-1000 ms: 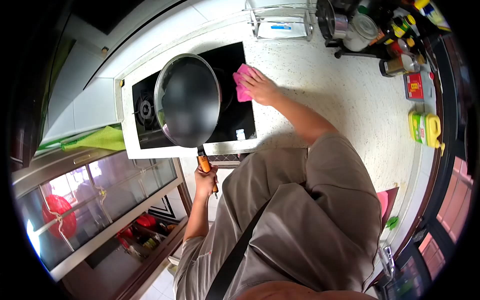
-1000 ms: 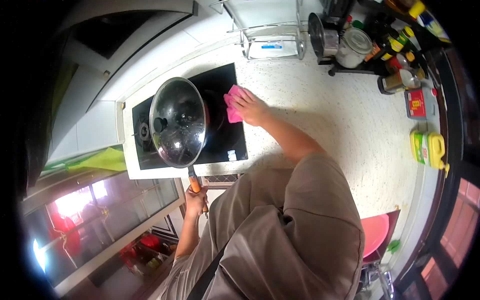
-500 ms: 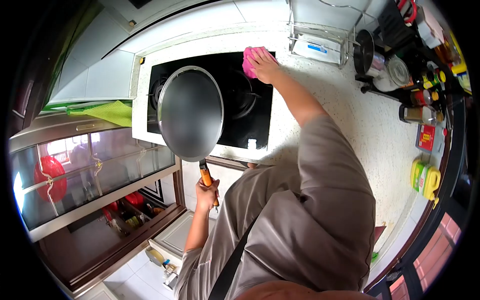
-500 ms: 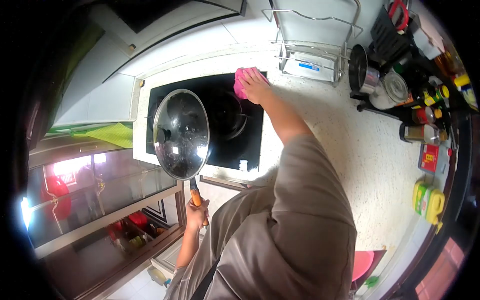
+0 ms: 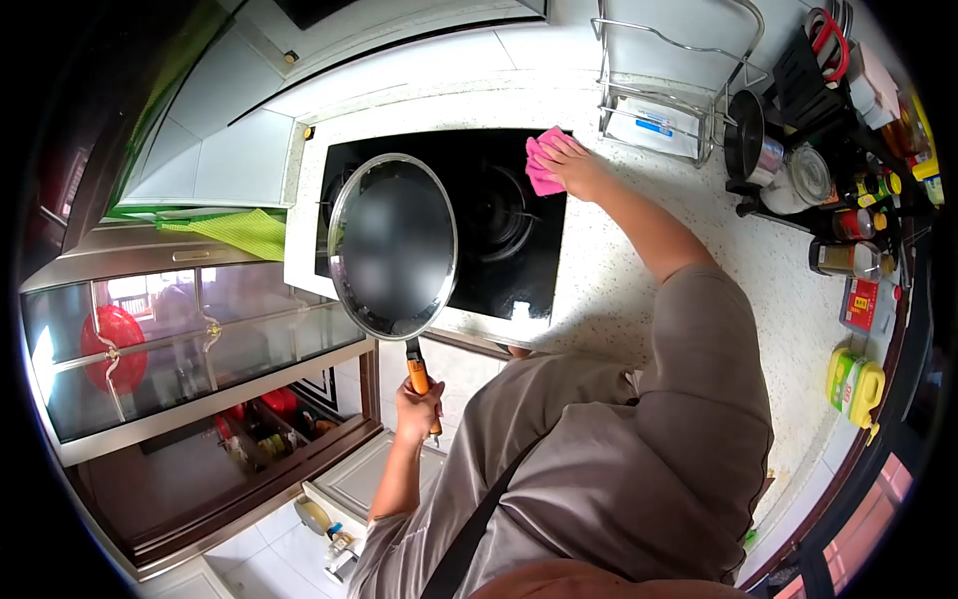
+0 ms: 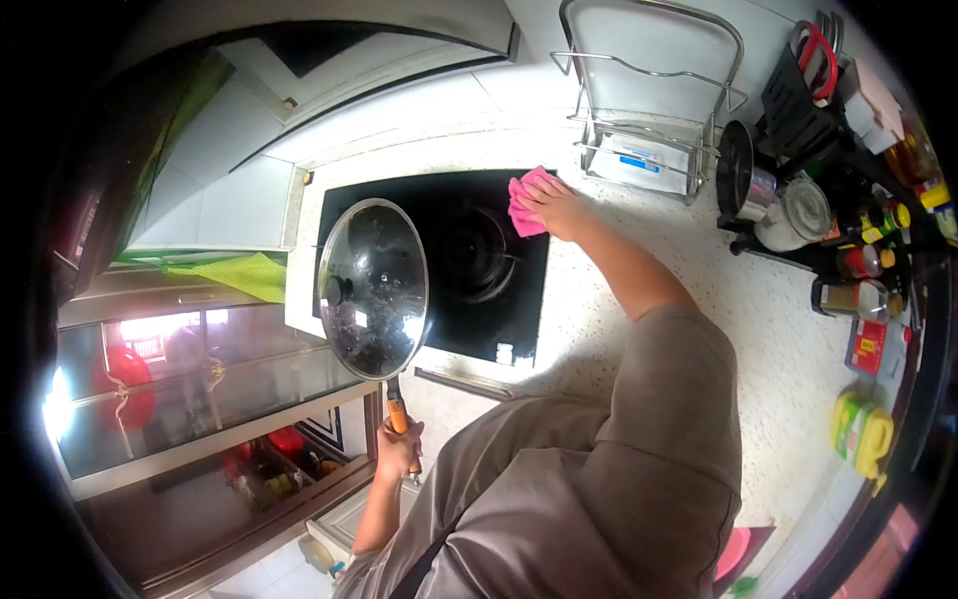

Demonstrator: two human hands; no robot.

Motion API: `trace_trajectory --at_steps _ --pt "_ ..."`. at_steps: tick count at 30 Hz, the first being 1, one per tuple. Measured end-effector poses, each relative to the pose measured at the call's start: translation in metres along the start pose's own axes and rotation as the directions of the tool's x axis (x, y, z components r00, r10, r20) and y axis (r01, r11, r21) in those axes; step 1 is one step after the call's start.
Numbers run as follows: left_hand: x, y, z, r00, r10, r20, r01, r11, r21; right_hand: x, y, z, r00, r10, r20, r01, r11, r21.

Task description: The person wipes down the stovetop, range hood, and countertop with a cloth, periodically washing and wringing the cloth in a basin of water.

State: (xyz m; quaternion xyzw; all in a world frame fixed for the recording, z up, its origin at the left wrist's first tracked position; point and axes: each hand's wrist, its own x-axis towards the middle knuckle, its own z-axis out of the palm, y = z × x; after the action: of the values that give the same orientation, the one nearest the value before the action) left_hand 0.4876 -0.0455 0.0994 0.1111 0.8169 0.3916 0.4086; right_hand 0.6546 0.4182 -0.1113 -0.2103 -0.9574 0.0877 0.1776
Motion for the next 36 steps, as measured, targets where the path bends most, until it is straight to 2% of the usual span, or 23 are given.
trace_trajectory --at_steps 5,7,9,12,14,15,17,18,23,25,27,31,32,33,36 --pt "-0.003 0.008 0.005 1.000 0.014 0.008 -0.014 1.000 0.025 0.051 0.001 0.004 0.997 -0.052 0.051 0.054 0.998 -0.038" --pt "-0.008 0.015 0.007 1.000 0.006 -0.002 -0.006 0.999 0.047 0.075 -0.001 0.006 0.979 -0.098 0.176 0.122 0.984 -0.128" --pt "-0.006 0.016 0.012 1.000 0.005 -0.015 -0.004 0.998 0.063 0.097 0.006 0.043 0.987 -0.151 0.058 0.156 0.983 -0.096" --pt "-0.003 0.014 0.014 1.000 0.006 0.003 -0.006 0.999 0.033 0.132 -0.008 0.026 0.986 -0.109 0.126 0.114 0.993 -0.036" --pt "-0.005 0.017 0.018 1.000 -0.003 -0.009 0.004 1.000 0.026 0.147 -0.020 0.005 0.917 0.035 0.398 -0.045 0.999 0.017" --pt "-0.004 0.019 0.020 1.000 -0.010 -0.015 0.011 1.000 0.022 0.151 -0.022 0.009 0.916 0.037 0.399 -0.046 0.999 0.012" --pt "0.000 0.021 0.021 1.000 -0.017 -0.016 0.017 0.999 0.036 0.152 -0.024 0.036 0.939 0.191 0.287 -0.233 0.965 0.118" --pt "0.001 0.023 0.021 1.000 -0.015 -0.006 0.015 0.999 0.052 0.145 -0.028 0.037 0.960 0.202 0.196 -0.225 0.969 0.103" --pt "0.004 0.012 0.019 1.000 0.012 0.025 -0.013 1.000 0.009 0.084 -0.013 0.018 0.982 0.157 0.107 -0.162 0.986 0.043" --pt "0.005 0.013 0.021 0.999 0.015 0.040 -0.016 1.000 0.023 0.056 -0.005 0.013 0.977 0.212 -0.011 -0.209 0.971 0.116" --pt "0.005 0.011 0.021 0.999 0.006 0.045 -0.008 0.999 0.041 0.029 -0.005 0.002 0.938 0.342 -0.048 -0.337 0.937 0.093" --pt "0.012 0.005 0.017 0.995 0.051 0.085 -0.054 0.998 0.038 -0.003 -0.028 -0.002 0.924 0.382 0.003 -0.379 0.916 0.129" --pt "0.015 0.005 0.016 0.994 0.053 0.095 -0.058 0.997 0.047 -0.012 -0.023 0.021 0.966 0.225 -0.124 -0.232 0.972 -0.044" --pt "0.015 0.005 0.014 0.993 0.052 0.104 -0.058 0.997 0.057 -0.024 -0.032 0.017 0.965 0.235 -0.113 -0.241 0.970 -0.042" --pt "0.017 0.005 0.012 0.988 0.071 0.137 -0.079 0.995 0.055 -0.053 -0.060 -0.004 0.989 0.144 0.027 -0.146 0.977 0.153"
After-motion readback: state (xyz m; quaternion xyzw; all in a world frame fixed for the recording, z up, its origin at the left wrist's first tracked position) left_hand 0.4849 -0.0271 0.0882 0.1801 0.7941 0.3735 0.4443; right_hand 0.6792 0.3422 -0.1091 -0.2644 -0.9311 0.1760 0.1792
